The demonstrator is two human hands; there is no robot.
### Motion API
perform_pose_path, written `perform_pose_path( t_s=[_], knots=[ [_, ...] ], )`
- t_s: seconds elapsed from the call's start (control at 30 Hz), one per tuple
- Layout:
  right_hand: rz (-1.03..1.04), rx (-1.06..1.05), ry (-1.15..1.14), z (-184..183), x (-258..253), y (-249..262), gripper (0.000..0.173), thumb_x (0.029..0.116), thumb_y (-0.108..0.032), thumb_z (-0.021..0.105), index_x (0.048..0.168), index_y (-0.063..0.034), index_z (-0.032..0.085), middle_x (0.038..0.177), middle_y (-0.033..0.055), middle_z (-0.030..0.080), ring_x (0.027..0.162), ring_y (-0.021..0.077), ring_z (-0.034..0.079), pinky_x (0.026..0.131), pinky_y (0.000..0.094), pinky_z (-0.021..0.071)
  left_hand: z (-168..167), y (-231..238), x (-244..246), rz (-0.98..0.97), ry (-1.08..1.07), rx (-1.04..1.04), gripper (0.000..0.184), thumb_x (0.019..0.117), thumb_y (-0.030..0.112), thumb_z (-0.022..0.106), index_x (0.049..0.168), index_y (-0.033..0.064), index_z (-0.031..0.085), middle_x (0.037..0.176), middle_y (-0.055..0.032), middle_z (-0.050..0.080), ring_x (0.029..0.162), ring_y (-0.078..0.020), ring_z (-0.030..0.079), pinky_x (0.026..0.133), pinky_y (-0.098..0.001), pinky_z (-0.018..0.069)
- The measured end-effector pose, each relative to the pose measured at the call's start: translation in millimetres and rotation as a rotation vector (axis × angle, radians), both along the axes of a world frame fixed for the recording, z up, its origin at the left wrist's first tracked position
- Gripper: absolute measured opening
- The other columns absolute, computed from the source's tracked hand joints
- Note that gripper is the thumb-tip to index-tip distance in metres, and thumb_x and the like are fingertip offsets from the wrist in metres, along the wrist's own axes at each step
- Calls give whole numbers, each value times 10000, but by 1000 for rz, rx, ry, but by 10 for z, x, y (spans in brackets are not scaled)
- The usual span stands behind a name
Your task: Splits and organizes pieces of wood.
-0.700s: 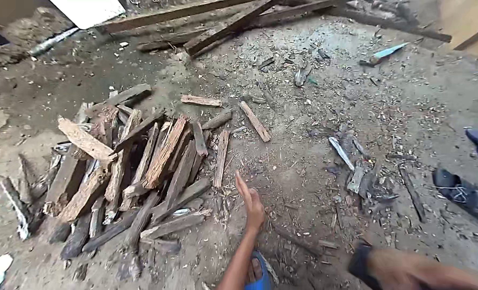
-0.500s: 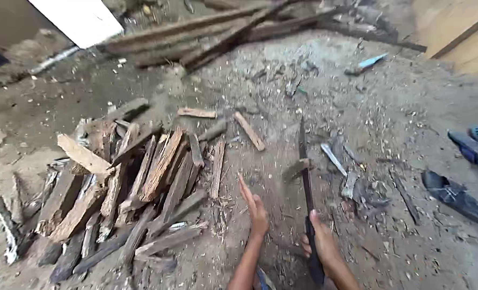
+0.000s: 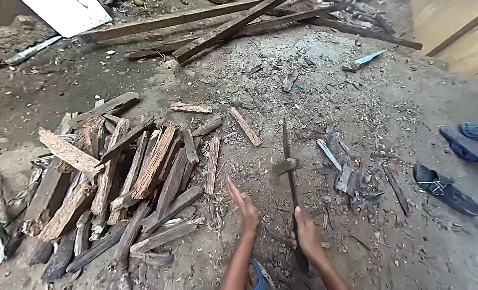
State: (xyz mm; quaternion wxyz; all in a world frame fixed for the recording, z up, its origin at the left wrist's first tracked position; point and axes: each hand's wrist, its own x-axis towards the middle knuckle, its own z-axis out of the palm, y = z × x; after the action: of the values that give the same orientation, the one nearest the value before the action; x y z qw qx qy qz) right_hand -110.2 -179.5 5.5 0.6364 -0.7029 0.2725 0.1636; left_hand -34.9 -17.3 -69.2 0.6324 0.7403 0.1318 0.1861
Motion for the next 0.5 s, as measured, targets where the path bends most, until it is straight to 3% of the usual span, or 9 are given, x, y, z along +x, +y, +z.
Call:
perform_pose_path(
  t_s=[0.1,0.23,0.3,0.37,0.43,0.5],
  knots=[
    [79,-79,212,-153,161,170,611,1116,-512,308,1007,10,605,589,51,541,462,176,553,481,366,540,73,-54,120,-82,-91,21,976,1033,670,162,1571,-141,87,1656,-338,73,1576,-347,92,1290,-434,109],
    [7,-21,185,423,320,155,634,1104,-549,332,1006,4,628,604,48,559,476,169,563,479,351,539,239,-118,333,-115,-146,27,1017,1013,710,133,1571,-140,104,1649,-351,80,1574,-362,89,1288,-450,107],
    [-78,92,-21,950,262,179,616,1097,-563,315,941,-39,600,596,5,564,458,120,553,442,290,526,243,-95,406,-106,-175,10,1032,1007,727,149,1574,-133,101,1650,-350,73,1575,-356,86,1286,-448,103],
    [-108,229,-377,1336,163,192,583,1025,-678,385,950,-144,607,634,-60,589,486,51,559,453,225,519,196,-46,393,-79,-171,-17,1030,1007,733,174,1578,-121,101,1655,-336,76,1575,-340,94,1287,-438,115],
    [-67,357,-722,1362,182,190,574,932,-773,460,994,-242,669,674,-85,617,521,27,572,485,203,507,162,-6,369,-57,-147,-19,1042,996,748,158,1582,-111,99,1659,-324,83,1574,-341,97,1285,-441,117],
    [-51,395,-852,1018,160,217,594,906,-799,486,1053,-267,704,693,-79,642,532,38,589,508,210,518,141,-10,342,-53,-133,-25,1049,989,761,145,1592,-96,79,1668,-311,73,1576,-332,96,1286,-441,118]
  ],
)
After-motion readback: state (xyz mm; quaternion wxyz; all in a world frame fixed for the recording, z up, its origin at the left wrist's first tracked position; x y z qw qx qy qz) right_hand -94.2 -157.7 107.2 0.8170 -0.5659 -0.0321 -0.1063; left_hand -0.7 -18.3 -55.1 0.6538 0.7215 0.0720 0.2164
